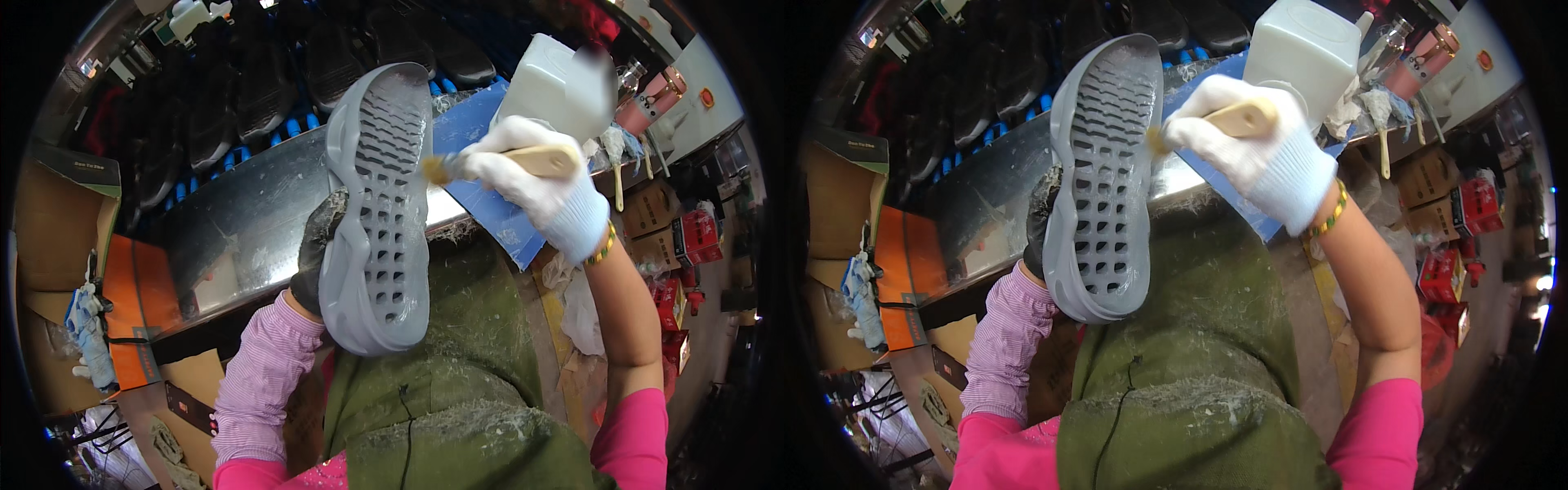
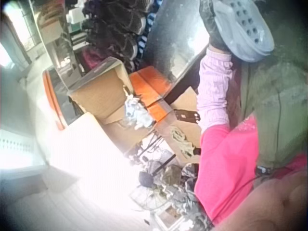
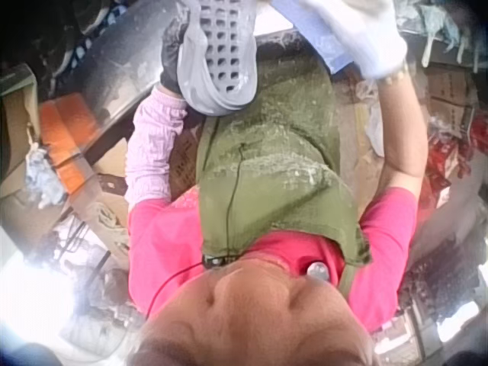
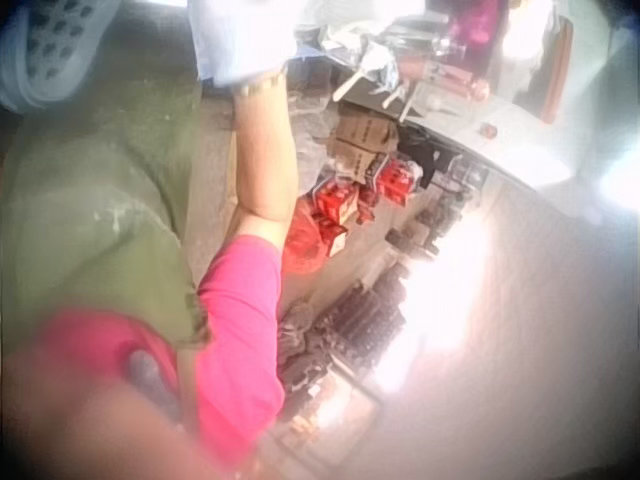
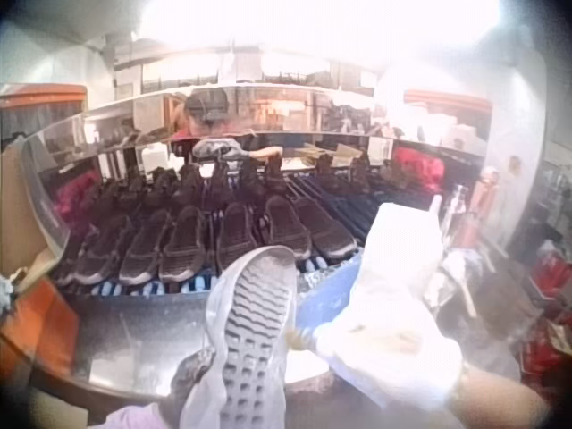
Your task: The person applies a white adhesive to the soles of shoes using a brush. They repeatedly dip the brush into a container and spread the substance across the sole surface, then place each shoe onto a conveyor belt.
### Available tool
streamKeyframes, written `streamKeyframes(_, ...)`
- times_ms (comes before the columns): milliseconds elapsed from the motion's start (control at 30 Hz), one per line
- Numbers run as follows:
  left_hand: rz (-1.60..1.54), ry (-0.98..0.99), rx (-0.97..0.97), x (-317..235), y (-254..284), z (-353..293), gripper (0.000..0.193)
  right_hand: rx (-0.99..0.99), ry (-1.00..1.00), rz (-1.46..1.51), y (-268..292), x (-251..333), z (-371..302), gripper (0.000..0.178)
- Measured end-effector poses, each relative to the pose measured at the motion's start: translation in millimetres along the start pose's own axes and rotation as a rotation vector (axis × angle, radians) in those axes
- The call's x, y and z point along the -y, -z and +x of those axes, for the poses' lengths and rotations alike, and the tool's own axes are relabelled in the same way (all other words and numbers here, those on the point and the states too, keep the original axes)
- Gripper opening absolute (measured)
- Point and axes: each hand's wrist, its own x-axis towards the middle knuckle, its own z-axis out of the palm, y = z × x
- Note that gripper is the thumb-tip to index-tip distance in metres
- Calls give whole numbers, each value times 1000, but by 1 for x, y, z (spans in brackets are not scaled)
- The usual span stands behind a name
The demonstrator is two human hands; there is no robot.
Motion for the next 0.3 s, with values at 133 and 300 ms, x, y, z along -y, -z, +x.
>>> streamKeyframes(133,25,-48,-12,-6,-2,12,52,70,70,24,-21,9,-28,13)
streamKeyframes(300,99,-174,8,-15,14,18,89,-372,-30,300,-28,-20,-31,10)
